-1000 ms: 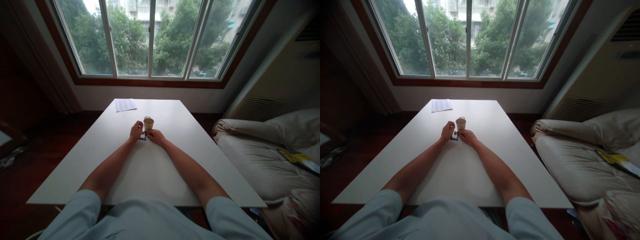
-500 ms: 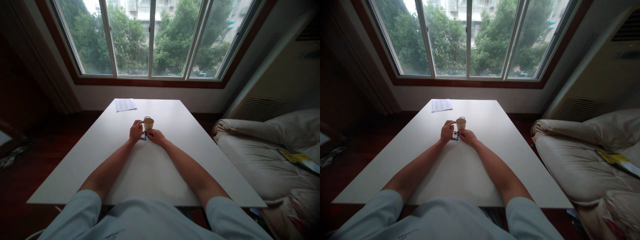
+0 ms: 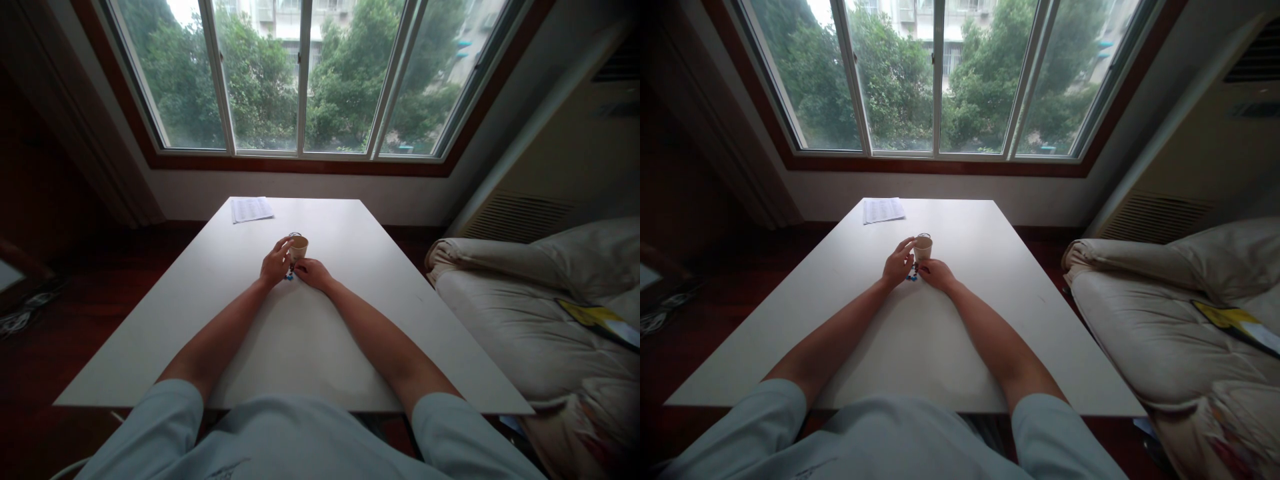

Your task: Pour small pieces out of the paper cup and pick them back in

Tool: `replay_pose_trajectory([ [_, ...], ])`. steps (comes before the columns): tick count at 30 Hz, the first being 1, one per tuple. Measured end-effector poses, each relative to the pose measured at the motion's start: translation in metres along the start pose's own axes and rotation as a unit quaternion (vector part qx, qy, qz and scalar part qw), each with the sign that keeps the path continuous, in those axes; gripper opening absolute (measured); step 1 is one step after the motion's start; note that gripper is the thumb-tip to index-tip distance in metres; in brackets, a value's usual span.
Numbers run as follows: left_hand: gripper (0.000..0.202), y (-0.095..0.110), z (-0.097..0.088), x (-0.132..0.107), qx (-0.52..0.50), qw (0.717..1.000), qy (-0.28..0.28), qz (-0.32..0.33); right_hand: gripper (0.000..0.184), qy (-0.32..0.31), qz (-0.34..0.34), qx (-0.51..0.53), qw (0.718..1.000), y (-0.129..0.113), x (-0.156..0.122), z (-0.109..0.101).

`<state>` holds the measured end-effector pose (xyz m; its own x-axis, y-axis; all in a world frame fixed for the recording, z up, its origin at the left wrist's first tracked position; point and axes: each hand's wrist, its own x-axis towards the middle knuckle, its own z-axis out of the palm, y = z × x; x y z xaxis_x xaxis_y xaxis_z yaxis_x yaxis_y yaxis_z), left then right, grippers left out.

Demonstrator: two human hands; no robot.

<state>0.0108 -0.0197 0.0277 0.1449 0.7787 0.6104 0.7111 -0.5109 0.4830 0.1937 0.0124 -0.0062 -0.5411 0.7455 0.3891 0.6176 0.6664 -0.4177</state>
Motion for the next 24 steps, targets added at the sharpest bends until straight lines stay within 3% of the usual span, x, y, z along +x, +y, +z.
replay_pose_trajectory([
  [7,0.034,-0.019,0.004,0.002,-0.010,0.998,0.057,-0.022,0.013,0.007,0.001,0.009,1.000,0.003,0.001,0.003],
  [15,0.017,-0.053,0.017,0.003,0.033,0.993,-0.068,-0.090,0.023,0.017,0.020,0.015,1.000,0.001,-0.002,0.002],
  [24,0.017,-0.056,0.017,0.001,0.045,0.986,-0.139,-0.075,0.022,0.002,0.019,-0.023,1.000,0.002,0.000,-0.001],
])
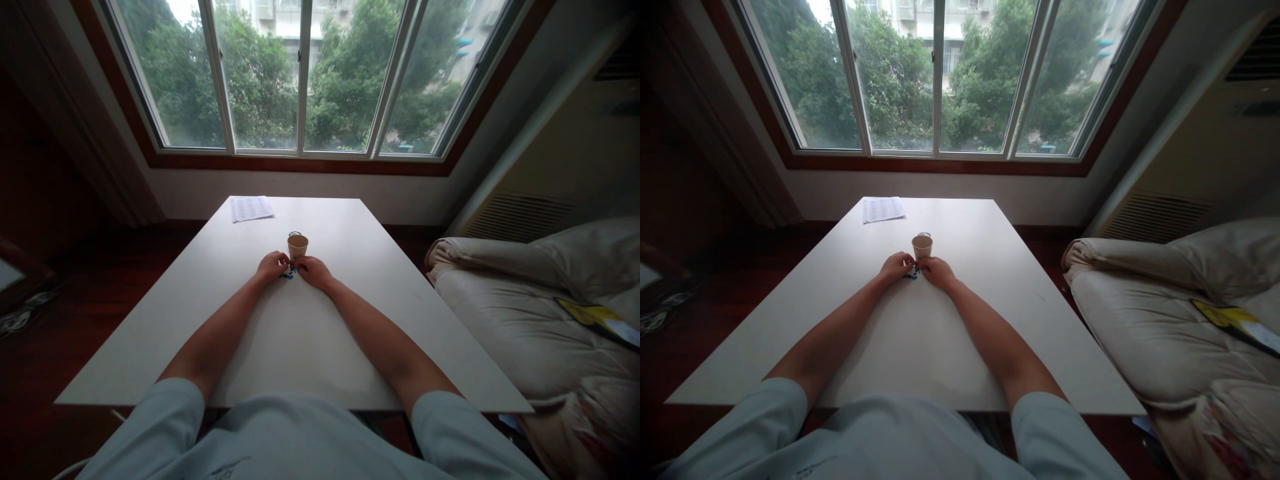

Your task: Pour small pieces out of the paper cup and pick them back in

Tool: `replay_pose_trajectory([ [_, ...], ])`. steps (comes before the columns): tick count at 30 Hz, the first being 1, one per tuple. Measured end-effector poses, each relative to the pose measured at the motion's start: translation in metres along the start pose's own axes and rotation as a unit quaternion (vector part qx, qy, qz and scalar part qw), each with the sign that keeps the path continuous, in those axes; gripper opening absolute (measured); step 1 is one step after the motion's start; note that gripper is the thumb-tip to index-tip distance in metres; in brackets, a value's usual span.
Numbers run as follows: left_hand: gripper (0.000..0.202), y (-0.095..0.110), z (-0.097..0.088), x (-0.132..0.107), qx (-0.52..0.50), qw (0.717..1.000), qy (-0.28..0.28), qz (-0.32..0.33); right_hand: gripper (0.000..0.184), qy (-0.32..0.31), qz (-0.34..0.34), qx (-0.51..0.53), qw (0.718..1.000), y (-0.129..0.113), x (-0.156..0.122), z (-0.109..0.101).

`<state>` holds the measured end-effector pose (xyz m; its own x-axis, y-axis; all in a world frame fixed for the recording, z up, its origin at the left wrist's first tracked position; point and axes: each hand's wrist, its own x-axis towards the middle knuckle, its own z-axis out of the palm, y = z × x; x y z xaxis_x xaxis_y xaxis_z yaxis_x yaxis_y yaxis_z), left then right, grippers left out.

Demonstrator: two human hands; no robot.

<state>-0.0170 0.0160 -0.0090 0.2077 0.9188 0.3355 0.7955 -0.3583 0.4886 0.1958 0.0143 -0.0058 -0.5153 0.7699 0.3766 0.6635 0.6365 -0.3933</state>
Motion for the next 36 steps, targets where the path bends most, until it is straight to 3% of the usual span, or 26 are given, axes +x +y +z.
replay_pose_trajectory([
  [6,0.014,0.002,0.000,-0.002,0.031,0.999,0.003,0.019,0.019,0.013,0.027,-0.024,0.999,0.006,-0.001,-0.004],
  [12,0.016,0.001,-0.001,-0.002,0.041,0.999,-0.005,0.031,0.017,0.002,-0.014,-0.001,1.000,0.006,-0.001,-0.001],
  [24,0.016,-0.002,-0.001,-0.001,0.037,0.998,0.006,0.041,0.015,0.009,-0.015,-0.011,1.000,0.009,0.001,0.002],
  [36,0.016,-0.002,-0.004,-0.003,0.017,1.000,0.022,0.008,0.012,0.022,0.008,0.004,1.000,-0.001,0.000,-0.004],
])
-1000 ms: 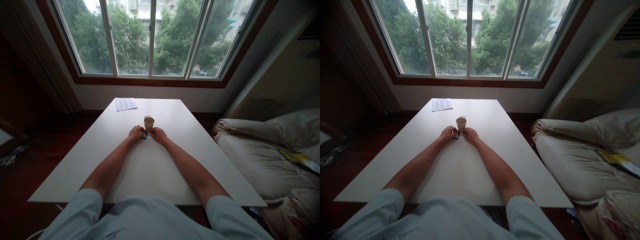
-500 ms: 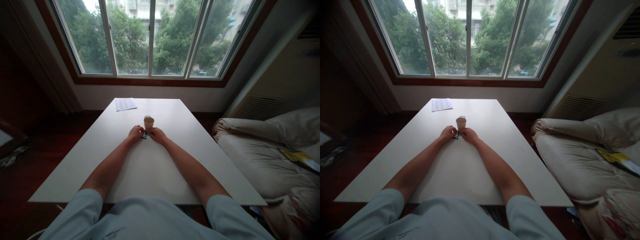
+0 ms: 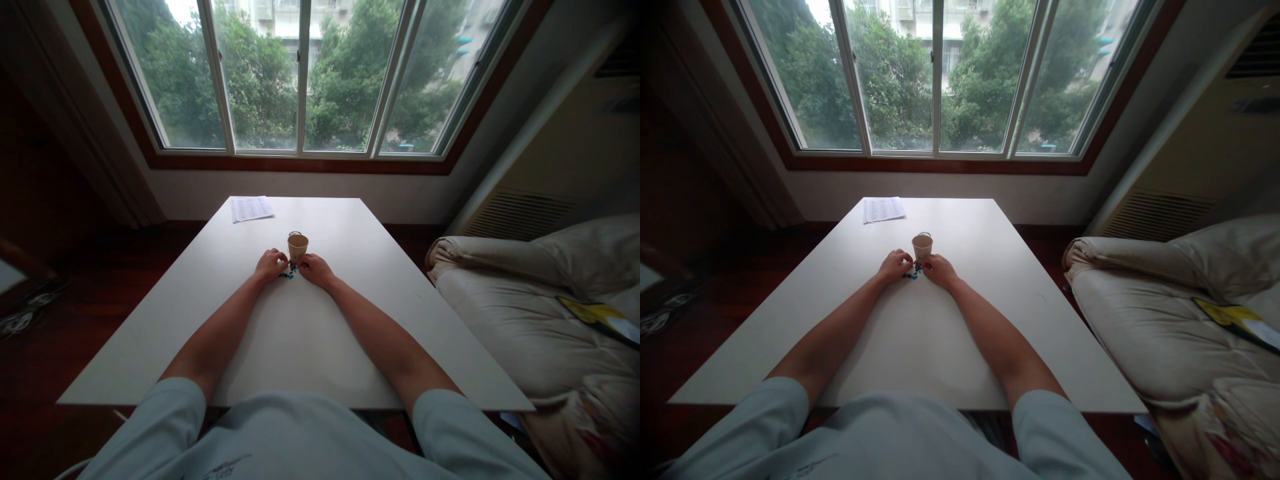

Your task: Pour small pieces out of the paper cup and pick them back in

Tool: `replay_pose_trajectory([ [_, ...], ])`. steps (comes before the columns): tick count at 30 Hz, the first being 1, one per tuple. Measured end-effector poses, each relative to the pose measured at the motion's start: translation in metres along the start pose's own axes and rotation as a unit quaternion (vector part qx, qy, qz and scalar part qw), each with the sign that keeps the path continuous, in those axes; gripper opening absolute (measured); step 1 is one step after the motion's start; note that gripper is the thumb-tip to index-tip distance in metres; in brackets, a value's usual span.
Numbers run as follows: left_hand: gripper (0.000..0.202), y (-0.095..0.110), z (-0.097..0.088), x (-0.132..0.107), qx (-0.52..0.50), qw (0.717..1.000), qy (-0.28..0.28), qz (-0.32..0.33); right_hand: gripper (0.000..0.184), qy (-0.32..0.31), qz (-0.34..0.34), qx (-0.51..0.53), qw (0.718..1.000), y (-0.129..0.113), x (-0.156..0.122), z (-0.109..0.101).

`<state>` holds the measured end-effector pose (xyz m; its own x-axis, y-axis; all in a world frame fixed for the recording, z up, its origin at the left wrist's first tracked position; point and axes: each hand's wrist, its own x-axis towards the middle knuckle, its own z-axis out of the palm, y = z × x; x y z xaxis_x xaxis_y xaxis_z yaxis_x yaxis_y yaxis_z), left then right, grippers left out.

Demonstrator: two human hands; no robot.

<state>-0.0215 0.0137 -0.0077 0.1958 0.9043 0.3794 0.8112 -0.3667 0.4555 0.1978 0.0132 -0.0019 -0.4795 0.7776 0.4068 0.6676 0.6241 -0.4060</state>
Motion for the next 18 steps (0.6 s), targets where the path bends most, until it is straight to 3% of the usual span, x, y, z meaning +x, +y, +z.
replay_pose_trajectory([
  [4,0.016,-0.008,0.000,0.002,0.000,0.999,-0.014,0.036,0.009,0.029,-0.002,-0.004,1.000,-0.004,-0.001,-0.002],
  [13,0.016,-0.014,0.002,0.005,-0.013,0.999,-0.017,0.045,0.015,0.130,-0.037,-0.013,0.991,-0.023,-0.001,-0.021],
  [18,0.016,-0.010,0.002,0.004,-0.007,0.999,-0.015,0.036,0.019,0.202,0.014,-0.007,0.979,-0.024,0.008,-0.025],
])
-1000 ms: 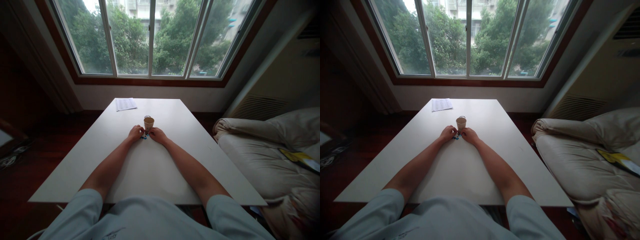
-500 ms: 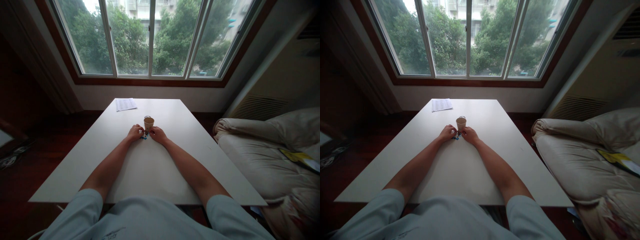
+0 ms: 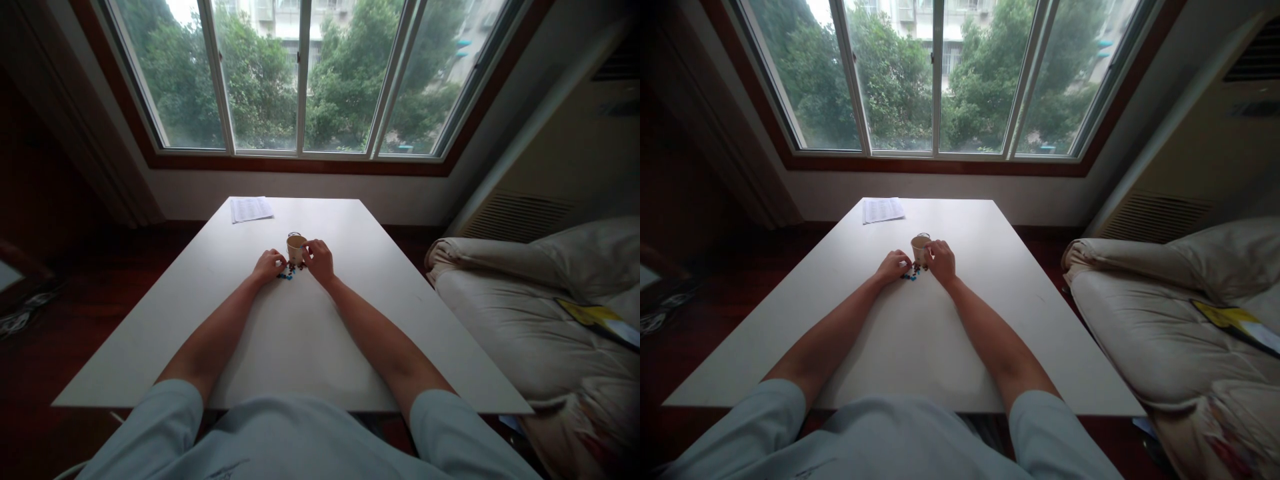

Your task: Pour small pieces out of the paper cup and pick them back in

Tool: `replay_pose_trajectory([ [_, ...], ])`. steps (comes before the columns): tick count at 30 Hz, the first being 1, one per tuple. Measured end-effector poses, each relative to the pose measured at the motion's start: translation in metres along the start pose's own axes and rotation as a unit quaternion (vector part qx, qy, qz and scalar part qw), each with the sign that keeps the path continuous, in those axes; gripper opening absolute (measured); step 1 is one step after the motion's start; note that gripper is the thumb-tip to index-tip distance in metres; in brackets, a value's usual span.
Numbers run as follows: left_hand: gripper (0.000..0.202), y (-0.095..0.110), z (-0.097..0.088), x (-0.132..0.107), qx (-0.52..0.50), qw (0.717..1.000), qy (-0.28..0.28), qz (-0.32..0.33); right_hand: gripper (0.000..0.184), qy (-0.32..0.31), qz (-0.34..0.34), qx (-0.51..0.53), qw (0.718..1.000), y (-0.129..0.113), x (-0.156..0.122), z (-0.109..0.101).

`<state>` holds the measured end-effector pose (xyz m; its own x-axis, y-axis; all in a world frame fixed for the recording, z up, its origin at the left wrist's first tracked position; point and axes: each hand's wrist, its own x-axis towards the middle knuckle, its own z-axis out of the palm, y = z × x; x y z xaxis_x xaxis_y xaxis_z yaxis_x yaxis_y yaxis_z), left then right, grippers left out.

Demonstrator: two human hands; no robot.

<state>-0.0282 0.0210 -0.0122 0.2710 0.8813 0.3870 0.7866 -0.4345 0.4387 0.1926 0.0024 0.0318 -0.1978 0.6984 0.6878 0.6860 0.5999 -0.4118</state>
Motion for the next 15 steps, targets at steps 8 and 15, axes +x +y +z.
replay_pose_trajectory([
  [8,0.017,0.006,0.000,-0.001,0.005,1.000,0.002,-0.004,0.022,0.014,0.062,-0.013,0.998,0.005,0.010,0.009],
  [15,0.015,0.008,-0.001,0.001,-0.022,1.000,0.019,-0.011,0.022,0.029,0.073,0.001,0.997,0.021,0.005,0.008],
])
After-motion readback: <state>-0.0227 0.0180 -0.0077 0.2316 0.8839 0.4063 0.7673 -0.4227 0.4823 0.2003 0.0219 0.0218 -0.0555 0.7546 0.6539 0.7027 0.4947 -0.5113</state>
